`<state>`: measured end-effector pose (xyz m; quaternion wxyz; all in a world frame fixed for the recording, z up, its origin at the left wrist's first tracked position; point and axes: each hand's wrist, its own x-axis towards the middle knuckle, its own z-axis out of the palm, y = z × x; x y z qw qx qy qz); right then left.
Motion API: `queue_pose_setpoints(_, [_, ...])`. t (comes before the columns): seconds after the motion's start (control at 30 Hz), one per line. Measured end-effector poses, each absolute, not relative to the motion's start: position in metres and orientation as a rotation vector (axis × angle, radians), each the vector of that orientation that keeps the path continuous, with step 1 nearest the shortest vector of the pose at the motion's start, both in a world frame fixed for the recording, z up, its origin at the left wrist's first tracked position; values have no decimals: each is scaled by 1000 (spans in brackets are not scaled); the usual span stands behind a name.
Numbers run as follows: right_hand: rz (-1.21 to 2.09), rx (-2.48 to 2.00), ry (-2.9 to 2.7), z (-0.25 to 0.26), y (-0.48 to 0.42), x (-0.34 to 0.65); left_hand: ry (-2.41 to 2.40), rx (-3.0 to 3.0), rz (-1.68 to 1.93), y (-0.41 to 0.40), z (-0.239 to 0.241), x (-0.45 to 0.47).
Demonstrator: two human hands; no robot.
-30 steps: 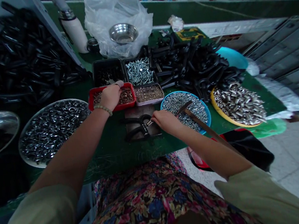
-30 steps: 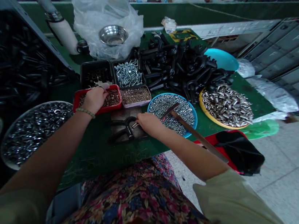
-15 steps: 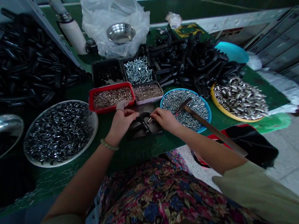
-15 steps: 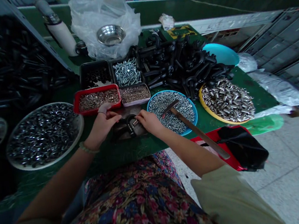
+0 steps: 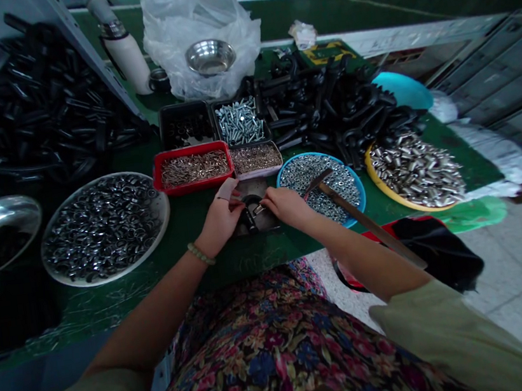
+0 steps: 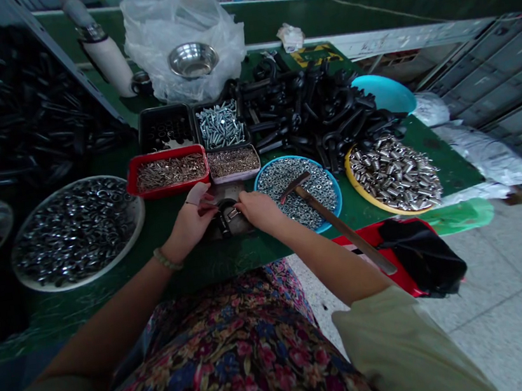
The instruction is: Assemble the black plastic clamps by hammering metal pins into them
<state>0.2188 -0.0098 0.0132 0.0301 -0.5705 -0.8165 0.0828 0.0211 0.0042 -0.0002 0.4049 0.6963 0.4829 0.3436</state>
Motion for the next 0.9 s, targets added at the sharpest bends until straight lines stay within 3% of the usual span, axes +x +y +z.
queue_pose_setpoints(0.3, [-110, -1498, -2644, 11, -20, 231, 1218, 1988, 800, 4, 3, 17])
queue_pose_setpoints(0.5, [-266, -2134, -2180, 24, -38, 311, 1236, 2168, 673, 6, 13, 13])
queue_pose_setpoints(0.67, [-180, -2384, -2186, 16, -48, 345, 1268, 2315, 603, 7, 19, 17])
queue_pose_setpoints(0.9, [210, -2114, -2035, 32, -59, 300, 1138, 2568, 328, -5, 18, 20])
